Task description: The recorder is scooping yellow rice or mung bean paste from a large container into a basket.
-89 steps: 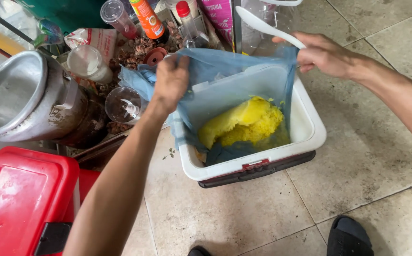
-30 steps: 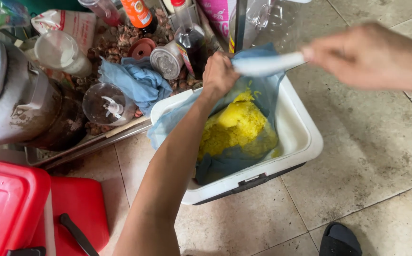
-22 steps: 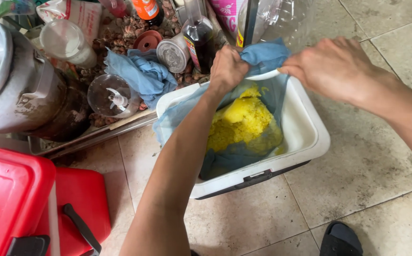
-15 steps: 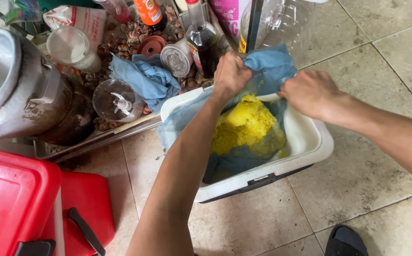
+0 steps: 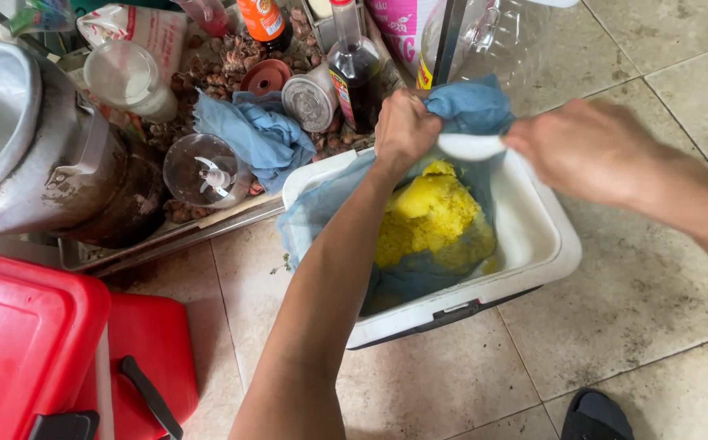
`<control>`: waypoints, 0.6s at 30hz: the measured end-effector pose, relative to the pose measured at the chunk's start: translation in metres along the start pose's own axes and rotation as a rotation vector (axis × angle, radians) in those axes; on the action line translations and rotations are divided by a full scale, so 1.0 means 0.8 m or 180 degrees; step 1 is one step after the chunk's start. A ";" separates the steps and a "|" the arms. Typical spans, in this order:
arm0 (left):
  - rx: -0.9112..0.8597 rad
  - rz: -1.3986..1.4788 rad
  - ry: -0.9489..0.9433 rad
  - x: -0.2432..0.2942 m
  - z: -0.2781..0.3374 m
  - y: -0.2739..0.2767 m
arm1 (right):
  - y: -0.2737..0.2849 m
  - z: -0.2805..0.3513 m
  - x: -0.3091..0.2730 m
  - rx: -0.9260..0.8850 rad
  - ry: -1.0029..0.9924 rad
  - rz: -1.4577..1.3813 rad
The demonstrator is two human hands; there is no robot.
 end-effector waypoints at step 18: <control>0.0241 0.0047 -0.0280 -0.015 -0.004 -0.006 | -0.032 -0.063 -0.050 0.0735 0.0251 -0.0458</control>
Point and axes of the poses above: each hand's wrist, its own z-axis away from the middle knuckle, its own y-axis out of the back of the hand, x = y × z, the point moved 8 cm from there along -z, towards the middle knuckle, and after that the axes turned 13 degrees about -y, right-handed, at the moved point
